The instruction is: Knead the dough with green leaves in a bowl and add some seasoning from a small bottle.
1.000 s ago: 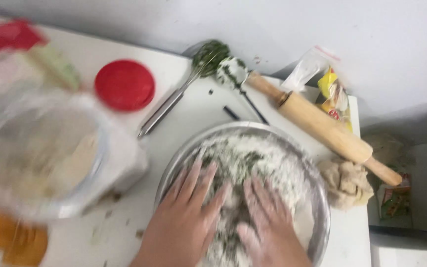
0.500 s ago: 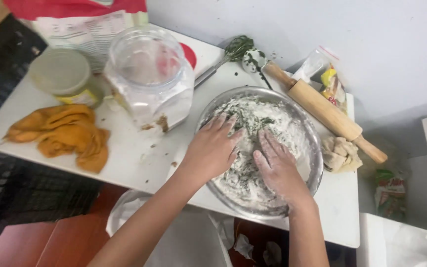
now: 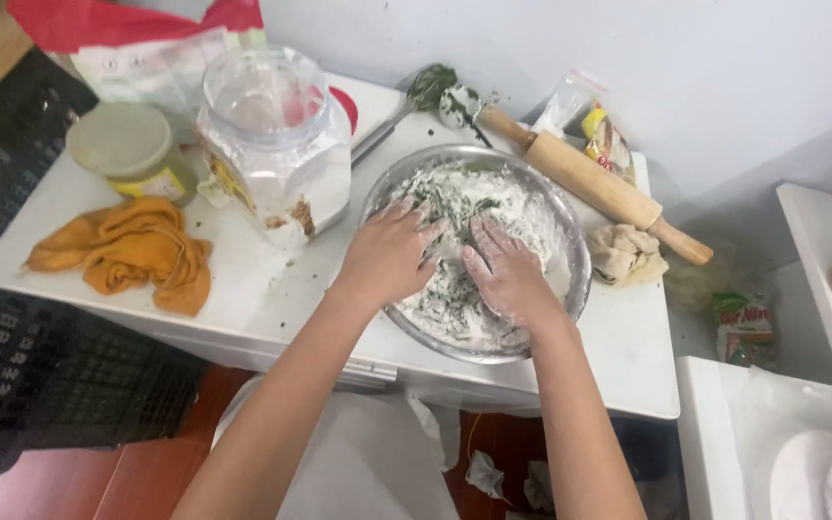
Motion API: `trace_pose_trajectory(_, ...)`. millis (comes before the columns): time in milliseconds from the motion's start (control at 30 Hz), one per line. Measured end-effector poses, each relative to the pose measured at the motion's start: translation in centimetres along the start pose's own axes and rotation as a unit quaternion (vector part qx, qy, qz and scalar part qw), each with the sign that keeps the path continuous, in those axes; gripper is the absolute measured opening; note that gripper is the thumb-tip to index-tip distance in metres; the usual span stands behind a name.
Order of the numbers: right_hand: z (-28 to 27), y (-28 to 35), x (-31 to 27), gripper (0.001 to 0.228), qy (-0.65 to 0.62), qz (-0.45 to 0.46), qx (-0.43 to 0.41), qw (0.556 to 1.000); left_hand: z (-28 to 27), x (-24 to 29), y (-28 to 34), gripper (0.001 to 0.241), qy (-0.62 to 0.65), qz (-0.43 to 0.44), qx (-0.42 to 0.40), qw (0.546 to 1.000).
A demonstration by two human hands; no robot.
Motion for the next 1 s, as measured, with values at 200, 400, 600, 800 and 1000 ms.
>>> trace_pose_trajectory(200, -0.2, 0.1, -0.9, 0.071, 0.013, 0.047, -0.023, 0.999, 0.1, 0.1, -0.4, 0.058, -0.042, 0.035, 0.003, 0.998)
trace_pose_trajectory(400, -1.2, 1.0, -2.6, 0.075, -0.019, 0.041, -0.035, 0.998, -0.1, 0.6, 0.0, 0.059, -0.071, 0.033, -0.018, 0.997)
trace_pose_trajectory(600, 0.5, -0.1, -1.7, 0.078, 0.022, 0.000, -0.042, 0.999, 2.4, -0.3, 0.2, 0.064, -0.114, 0.007, -0.049, 0.992)
trace_pose_trajectory(800, 0.7, -0.2, -1.4, 0.083, 0.022, 0.000, -0.035, 0.999, 3.4, -0.7, -0.3, 0.063, -0.121, -0.007, -0.072, 0.990)
trace_pose_trajectory(1000, -0.1, -0.1, -2.4, 0.074, -0.021, 0.004, -0.022, 1.000, -0.1, 0.7, 0.4, 0.089, -0.064, -0.013, -0.116, 0.991)
Point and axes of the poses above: each hand's wrist, its own y-axis away from the middle knuckle, its own z-axis out of the palm, x = y × z, the point moved 6 cm from there along -y, towards the middle knuckle, and after that the axes turned 4 degrees about -x, right-handed, at the moved point
